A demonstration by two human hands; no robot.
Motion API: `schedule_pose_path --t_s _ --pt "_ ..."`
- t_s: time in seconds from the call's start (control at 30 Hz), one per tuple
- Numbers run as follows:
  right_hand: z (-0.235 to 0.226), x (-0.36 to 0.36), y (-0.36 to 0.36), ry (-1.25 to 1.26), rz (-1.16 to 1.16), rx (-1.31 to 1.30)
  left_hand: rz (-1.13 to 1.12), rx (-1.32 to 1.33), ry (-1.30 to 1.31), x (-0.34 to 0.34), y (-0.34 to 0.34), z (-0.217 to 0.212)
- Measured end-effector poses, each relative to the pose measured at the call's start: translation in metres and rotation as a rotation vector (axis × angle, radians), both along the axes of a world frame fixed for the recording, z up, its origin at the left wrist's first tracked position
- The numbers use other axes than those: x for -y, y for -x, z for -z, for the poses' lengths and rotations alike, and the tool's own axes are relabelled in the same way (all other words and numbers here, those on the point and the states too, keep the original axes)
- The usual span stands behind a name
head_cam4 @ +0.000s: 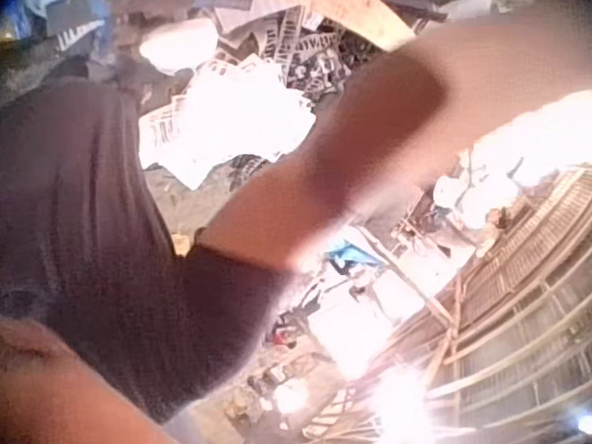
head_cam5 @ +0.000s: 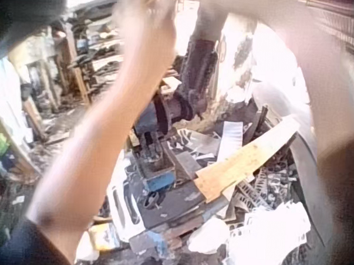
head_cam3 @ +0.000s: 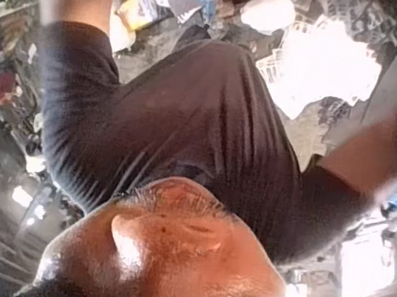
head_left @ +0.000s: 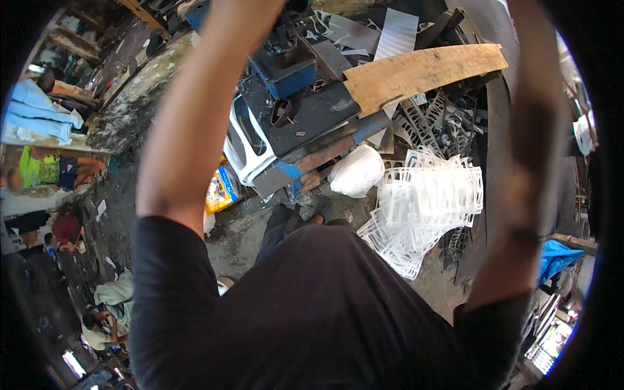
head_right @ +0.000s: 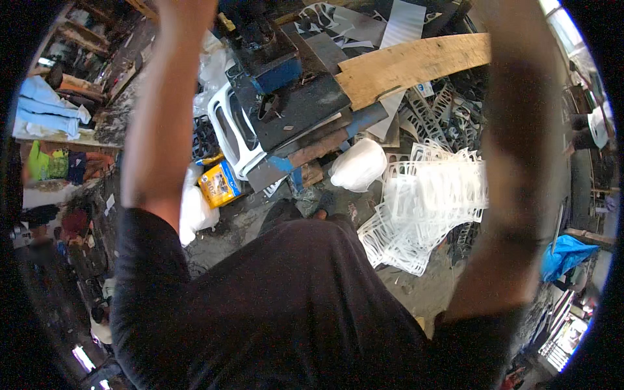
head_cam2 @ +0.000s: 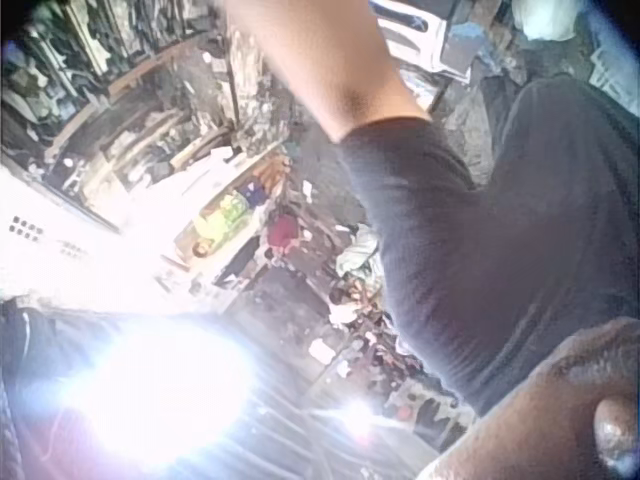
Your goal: The person places white foam sheets onto a hydraulic press, operates the press to cut shapes, removes the cut pieces, and stacks them. The person repeats this process multiple times, handling the sheets and cut pieces by hand.
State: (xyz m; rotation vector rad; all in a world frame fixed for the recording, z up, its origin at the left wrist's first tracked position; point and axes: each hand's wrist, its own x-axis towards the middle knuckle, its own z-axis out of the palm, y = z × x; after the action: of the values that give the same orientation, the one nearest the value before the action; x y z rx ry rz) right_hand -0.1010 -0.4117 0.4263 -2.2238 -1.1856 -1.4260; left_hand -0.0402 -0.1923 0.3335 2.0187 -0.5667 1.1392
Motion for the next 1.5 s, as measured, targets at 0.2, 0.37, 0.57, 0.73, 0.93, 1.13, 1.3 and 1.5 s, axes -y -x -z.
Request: schedule_pose_path --t_s 0.2,0.37,0.57,0.73,0.93,1.13,1.3,1.5 --pt "0.294 0.018 0.064 -0.567 0.188 -1.480 -0.503 -0.625 -0.099 -0.073 0.215 0.301" --pt "0.425 -0.040 0.086 -0.989 0.056 -1.910 -0.436 -0.609 -0.497 -0.050 0.180 0.306" --pt "0.429 -0.082 0.079 -1.428 -0.041 -2.059 -0.162 -0.605 -0.571 -0.075 0.159 0.355" --pt "0.433 -0.083 0.110 -1.854 -0.351 -1.951 0.131 -0.943 -0.533 -0.044 0.229 0.325" --pt "0.429 -0.082 0.175 -1.849 -0.105 -1.892 -0.027 -1.095 0.161 -0.036 0.259 0.320" --pt "0.375 -0.095 0.228 -1.514 -0.083 -1.723 0.255 -1.505 0.844 -0.019 0.262 0.264" --pt "0.359 -0.098 0.269 -1.325 -0.053 -1.649 0.288 -1.588 0.877 -0.021 0.290 0.241" --pt "0.316 -0.087 0.311 -1.081 -0.033 -1.632 0.605 -1.718 1.009 -0.020 0.337 0.211"
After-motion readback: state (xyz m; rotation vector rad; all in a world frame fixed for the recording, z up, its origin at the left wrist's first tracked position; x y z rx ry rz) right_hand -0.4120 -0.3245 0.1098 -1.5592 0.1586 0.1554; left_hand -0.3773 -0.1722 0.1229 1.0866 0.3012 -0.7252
